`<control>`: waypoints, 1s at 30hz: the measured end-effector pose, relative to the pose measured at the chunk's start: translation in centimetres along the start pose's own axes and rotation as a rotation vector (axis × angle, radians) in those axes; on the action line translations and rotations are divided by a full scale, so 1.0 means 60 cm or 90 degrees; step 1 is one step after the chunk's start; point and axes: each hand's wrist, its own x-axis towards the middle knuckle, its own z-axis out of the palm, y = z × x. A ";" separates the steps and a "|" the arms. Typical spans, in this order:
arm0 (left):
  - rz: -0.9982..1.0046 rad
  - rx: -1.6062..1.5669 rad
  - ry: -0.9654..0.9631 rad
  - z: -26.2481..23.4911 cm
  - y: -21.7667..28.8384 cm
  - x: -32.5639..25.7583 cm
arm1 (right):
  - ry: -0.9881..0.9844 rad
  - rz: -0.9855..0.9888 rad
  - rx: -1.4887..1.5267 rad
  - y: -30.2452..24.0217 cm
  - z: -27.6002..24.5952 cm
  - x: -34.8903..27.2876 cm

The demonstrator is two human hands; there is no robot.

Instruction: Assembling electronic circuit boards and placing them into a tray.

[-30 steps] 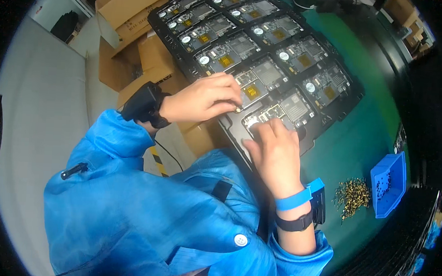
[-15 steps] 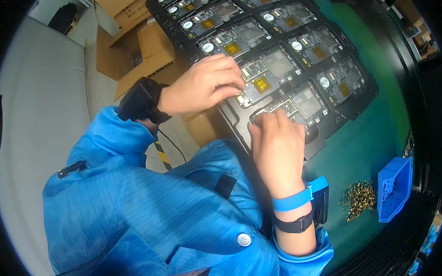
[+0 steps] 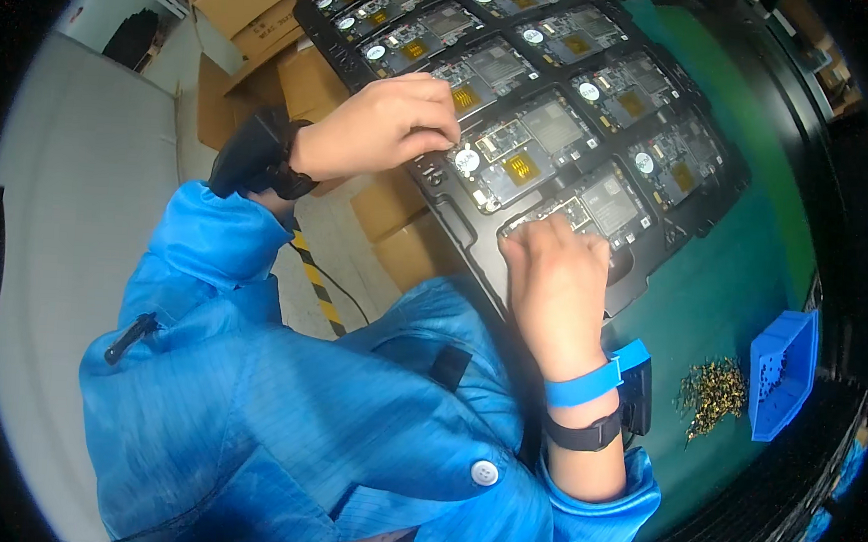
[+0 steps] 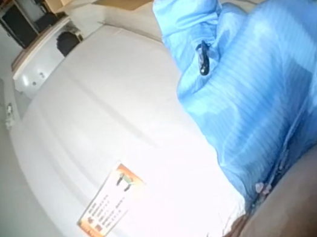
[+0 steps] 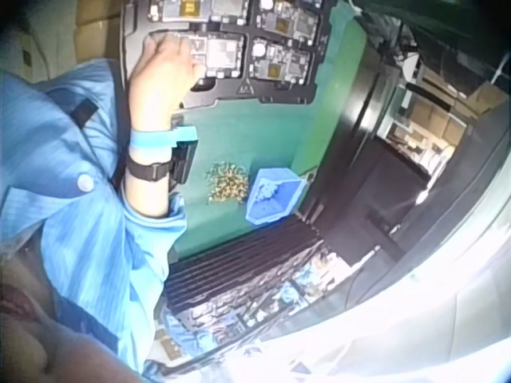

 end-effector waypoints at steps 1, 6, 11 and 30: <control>-0.007 -0.009 -0.008 -0.002 0.001 -0.004 | -0.001 0.000 0.025 0.001 -0.002 -0.001; 0.000 -0.007 -0.035 -0.007 0.012 -0.010 | 0.055 0.116 0.246 0.009 -0.006 -0.009; 0.013 0.001 -0.042 -0.003 0.009 -0.005 | 0.052 0.020 0.183 0.014 -0.004 -0.007; 0.075 0.063 -0.122 -0.014 0.003 0.016 | -0.145 -0.210 -0.032 0.020 -0.028 0.038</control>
